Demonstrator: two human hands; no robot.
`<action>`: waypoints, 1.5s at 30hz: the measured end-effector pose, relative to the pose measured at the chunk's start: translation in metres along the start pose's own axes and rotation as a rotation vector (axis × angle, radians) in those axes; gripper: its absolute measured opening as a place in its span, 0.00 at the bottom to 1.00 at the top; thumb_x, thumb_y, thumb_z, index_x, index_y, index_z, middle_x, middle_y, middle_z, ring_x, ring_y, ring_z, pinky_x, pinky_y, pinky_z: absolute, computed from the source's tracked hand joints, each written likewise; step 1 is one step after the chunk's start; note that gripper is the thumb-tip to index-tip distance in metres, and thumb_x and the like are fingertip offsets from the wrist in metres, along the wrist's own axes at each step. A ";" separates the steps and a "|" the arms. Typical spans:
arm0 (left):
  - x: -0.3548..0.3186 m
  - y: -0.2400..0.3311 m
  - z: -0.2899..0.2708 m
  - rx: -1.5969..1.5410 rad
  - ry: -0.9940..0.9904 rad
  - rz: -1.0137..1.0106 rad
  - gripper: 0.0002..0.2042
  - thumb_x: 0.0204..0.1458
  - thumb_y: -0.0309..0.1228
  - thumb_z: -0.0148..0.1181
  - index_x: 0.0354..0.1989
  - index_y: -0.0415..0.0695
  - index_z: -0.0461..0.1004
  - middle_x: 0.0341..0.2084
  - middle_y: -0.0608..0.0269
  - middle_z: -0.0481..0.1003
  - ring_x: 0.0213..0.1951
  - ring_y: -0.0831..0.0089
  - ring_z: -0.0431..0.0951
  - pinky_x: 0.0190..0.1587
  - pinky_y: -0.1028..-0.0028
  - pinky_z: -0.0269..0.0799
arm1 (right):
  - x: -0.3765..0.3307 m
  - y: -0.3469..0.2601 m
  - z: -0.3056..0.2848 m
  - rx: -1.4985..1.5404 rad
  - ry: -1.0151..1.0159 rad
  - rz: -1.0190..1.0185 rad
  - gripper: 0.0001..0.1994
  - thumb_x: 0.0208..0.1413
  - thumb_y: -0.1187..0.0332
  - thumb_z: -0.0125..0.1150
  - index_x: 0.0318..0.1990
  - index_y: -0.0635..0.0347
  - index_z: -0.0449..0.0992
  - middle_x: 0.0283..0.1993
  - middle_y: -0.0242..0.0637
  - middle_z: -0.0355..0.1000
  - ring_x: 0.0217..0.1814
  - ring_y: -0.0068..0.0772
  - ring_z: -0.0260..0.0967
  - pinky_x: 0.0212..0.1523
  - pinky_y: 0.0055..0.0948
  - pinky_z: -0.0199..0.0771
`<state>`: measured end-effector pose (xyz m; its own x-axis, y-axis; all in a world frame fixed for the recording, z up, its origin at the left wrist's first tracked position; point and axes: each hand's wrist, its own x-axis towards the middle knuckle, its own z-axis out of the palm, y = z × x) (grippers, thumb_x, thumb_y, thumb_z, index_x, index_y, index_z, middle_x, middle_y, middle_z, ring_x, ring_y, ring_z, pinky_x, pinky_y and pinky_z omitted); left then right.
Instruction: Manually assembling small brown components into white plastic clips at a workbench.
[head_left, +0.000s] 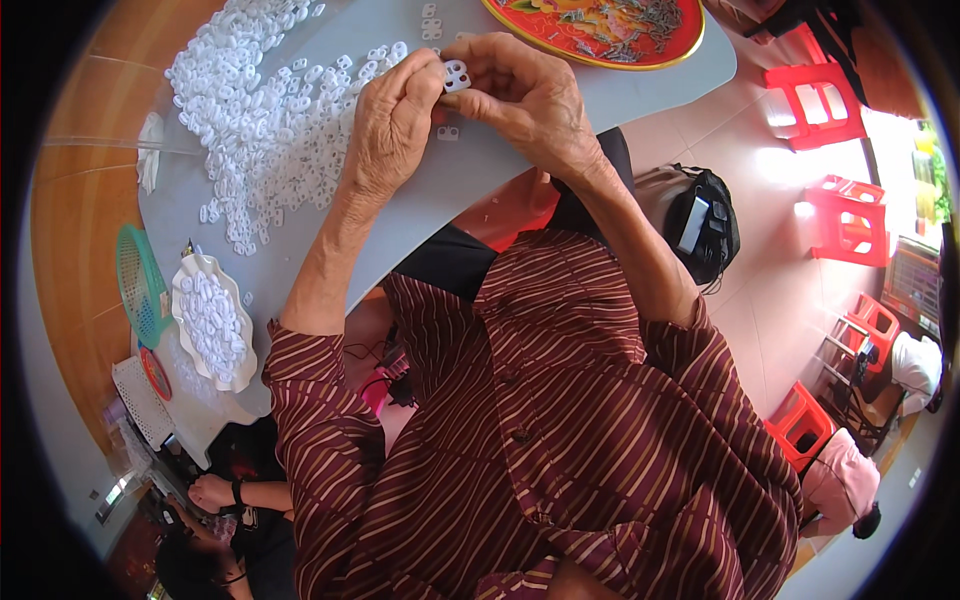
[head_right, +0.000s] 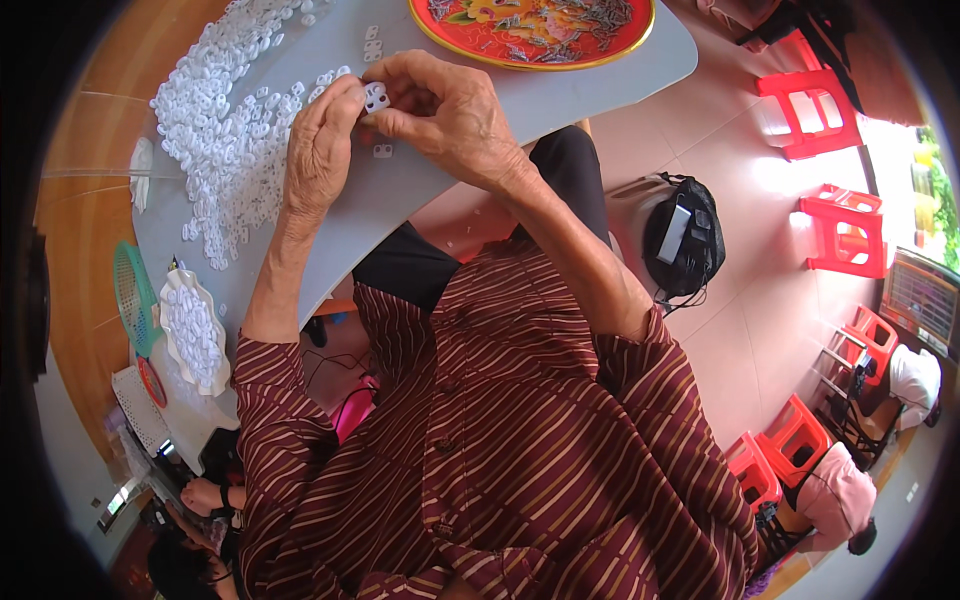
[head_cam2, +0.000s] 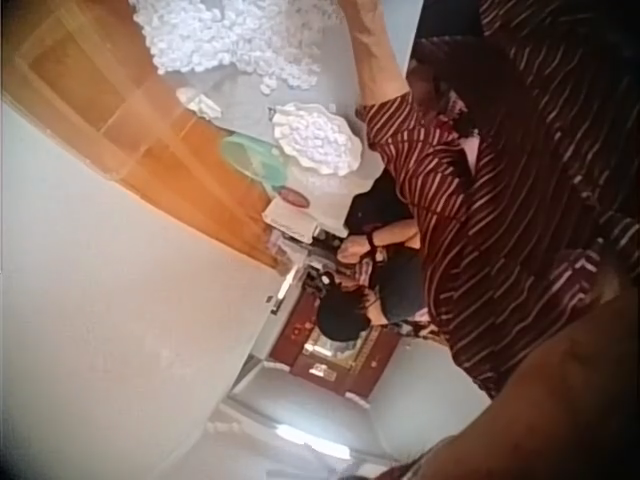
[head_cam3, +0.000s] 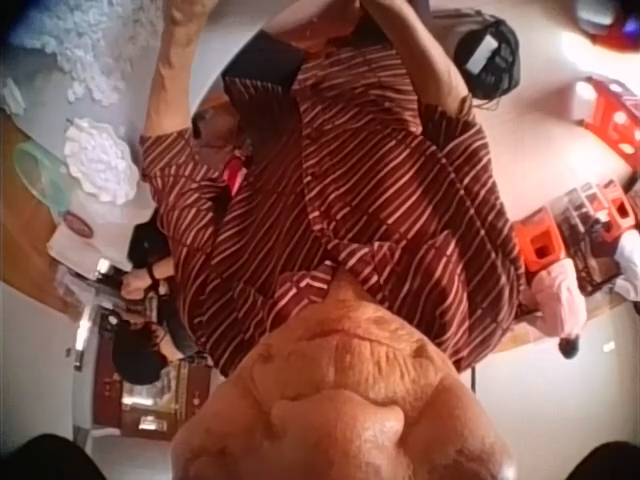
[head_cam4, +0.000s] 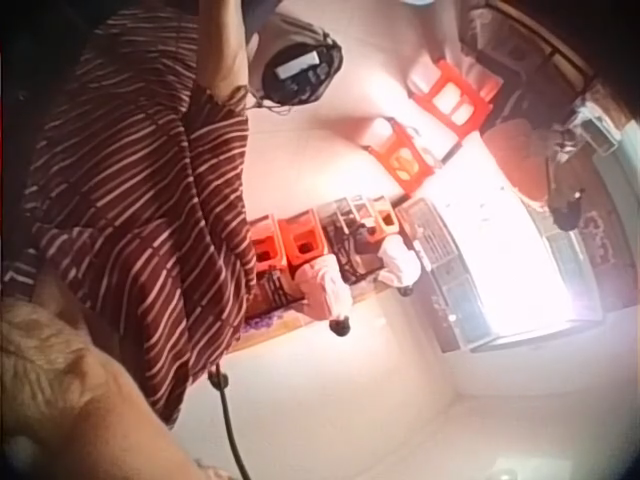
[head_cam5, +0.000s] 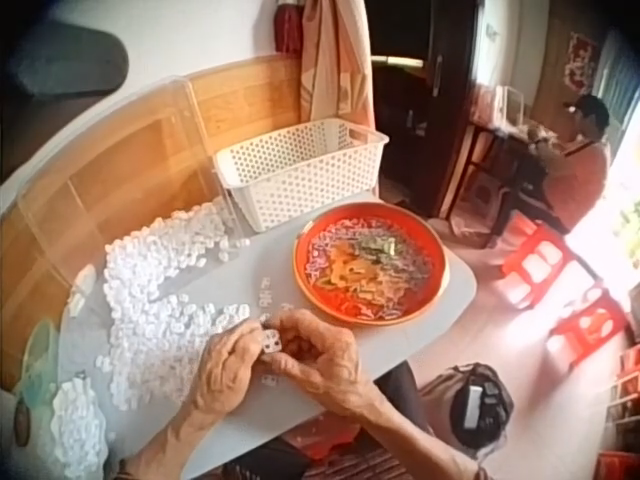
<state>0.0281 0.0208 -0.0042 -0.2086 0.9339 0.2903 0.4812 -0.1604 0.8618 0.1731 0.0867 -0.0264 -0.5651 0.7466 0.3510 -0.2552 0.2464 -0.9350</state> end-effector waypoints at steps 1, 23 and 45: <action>-0.001 -0.001 0.000 0.012 -0.016 0.007 0.12 0.58 0.34 0.46 0.35 0.35 0.67 0.18 0.58 0.66 0.22 0.74 0.64 0.28 0.73 0.64 | -0.001 0.000 -0.001 -0.025 -0.006 0.005 0.15 0.48 0.74 0.64 0.44 0.65 0.72 0.29 0.32 0.73 0.30 0.17 0.71 0.34 0.19 0.74; -0.009 -0.001 0.002 -0.029 -0.086 0.079 0.11 0.57 0.31 0.44 0.28 0.36 0.62 0.17 0.59 0.61 0.22 0.76 0.59 0.26 0.73 0.61 | -0.007 -0.010 0.001 -0.303 -0.028 -0.107 0.10 0.43 0.75 0.65 0.32 0.65 0.70 0.22 0.40 0.72 0.23 0.34 0.72 0.25 0.26 0.70; -0.005 -0.002 -0.001 -0.121 -0.147 -0.123 0.15 0.58 0.36 0.45 0.39 0.34 0.69 0.19 0.61 0.68 0.22 0.77 0.67 0.27 0.75 0.66 | -0.002 -0.016 -0.007 -0.059 -0.060 0.060 0.08 0.54 0.71 0.60 0.37 0.67 0.73 0.24 0.31 0.71 0.26 0.16 0.67 0.27 0.19 0.68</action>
<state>0.0274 0.0159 -0.0067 -0.1286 0.9839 0.1238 0.3523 -0.0713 0.9331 0.1834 0.0853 -0.0126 -0.6245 0.7233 0.2946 -0.1738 0.2391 -0.9553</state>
